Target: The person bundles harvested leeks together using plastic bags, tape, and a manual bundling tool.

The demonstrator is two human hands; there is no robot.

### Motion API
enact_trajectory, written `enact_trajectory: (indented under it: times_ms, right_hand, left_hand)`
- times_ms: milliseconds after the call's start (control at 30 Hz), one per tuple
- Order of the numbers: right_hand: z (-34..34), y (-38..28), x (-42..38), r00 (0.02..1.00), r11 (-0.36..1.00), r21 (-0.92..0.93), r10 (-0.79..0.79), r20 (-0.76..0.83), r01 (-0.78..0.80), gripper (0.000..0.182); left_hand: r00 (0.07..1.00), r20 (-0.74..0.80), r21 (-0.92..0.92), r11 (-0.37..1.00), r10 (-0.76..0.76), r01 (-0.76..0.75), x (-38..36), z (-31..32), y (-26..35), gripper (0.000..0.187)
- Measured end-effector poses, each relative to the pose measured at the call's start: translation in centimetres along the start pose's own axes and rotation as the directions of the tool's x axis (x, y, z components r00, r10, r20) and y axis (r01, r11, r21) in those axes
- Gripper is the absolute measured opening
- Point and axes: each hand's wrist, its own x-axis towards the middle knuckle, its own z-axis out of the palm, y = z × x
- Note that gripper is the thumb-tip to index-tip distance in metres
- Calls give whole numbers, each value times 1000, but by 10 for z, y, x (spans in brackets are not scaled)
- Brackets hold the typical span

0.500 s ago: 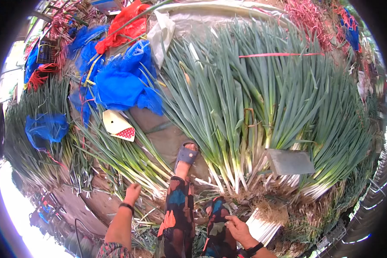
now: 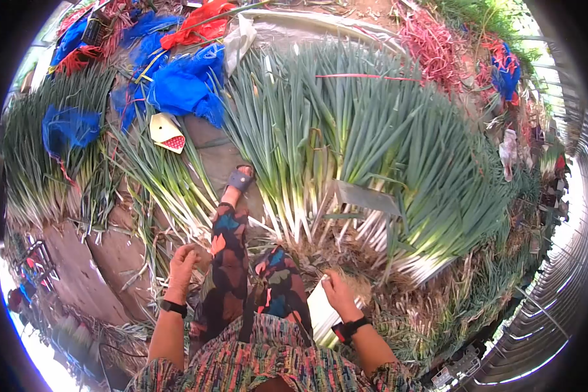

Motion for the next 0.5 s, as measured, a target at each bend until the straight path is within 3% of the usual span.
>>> enact_trajectory:
  times_ms: [100, 200, 267, 333, 367, 400, 500]
  right_hand:
    - [-30, -4, -8, 999, 999, -47, -17, -38, 15, 35]
    - [-38, 4, 14, 999, 999, -35, -19, -46, 17, 37]
    - [-44, -17, 37, 1000, 999, -47, -11, -27, 10, 37]
    - [-39, -32, 74, 998, 998, -35, -55, -36, 54, 36]
    - [-35, -40, 96, 996, 996, -29, -84, -36, 83, 35]
    - [-32, -50, 120, 993, 994, -25, -109, -40, 108, 35]
    - [-22, -84, 210, 986, 990, -19, -141, -92, 139, 34]
  left_hand:
    - [997, 35, 37, 997, 70, -72, -40, 30, 15, 26]
    - [958, 162, -111, 970, 235, -219, -38, 70, 45, 25]
    - [948, 212, -71, 971, 239, -229, -21, 89, 52, 25]
    - [933, 273, -28, 971, 235, -237, 10, 107, 63, 25]
    - [930, 321, -108, 982, 181, -154, 28, 118, 73, 26]
    - [921, 375, -62, 994, 108, -91, 52, 127, 83, 27]
    - [886, 439, 164, 956, 150, -243, 157, 159, 74, 33]
